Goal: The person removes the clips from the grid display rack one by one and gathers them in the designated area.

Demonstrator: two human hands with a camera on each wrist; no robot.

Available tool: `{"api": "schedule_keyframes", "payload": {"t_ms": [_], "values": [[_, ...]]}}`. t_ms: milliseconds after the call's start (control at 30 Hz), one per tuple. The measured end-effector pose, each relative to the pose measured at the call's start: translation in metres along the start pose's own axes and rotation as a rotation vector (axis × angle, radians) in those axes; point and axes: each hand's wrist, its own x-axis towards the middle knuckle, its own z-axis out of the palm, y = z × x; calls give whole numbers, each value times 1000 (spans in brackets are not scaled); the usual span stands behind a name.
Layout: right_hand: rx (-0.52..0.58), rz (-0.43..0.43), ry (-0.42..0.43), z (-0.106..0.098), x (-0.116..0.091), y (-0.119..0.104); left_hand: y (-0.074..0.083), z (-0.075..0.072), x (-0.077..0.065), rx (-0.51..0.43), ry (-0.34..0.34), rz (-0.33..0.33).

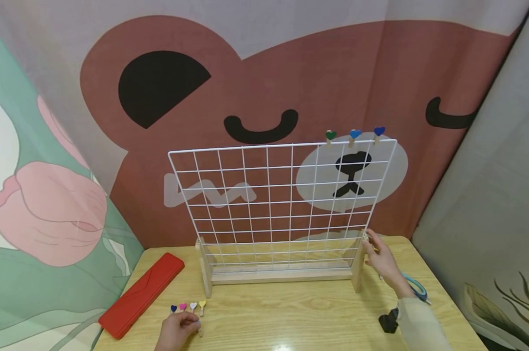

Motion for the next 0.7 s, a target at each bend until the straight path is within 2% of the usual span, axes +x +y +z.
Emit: {"api": "schedule_keyframes", "payload": {"t_ms": [200, 300, 533, 700], "values": [[-7, 10, -3, 0, 0, -1, 1, 0, 1, 34, 1, -25], [-17, 13, 0, 1, 0, -1, 3, -1, 2, 35, -9, -4], [-22, 1, 9, 1, 0, -1, 1, -3, 4, 33, -96, 77], [-19, 10, 5, 0, 0, -1, 3, -3, 8, 44, -135, 60]]}}
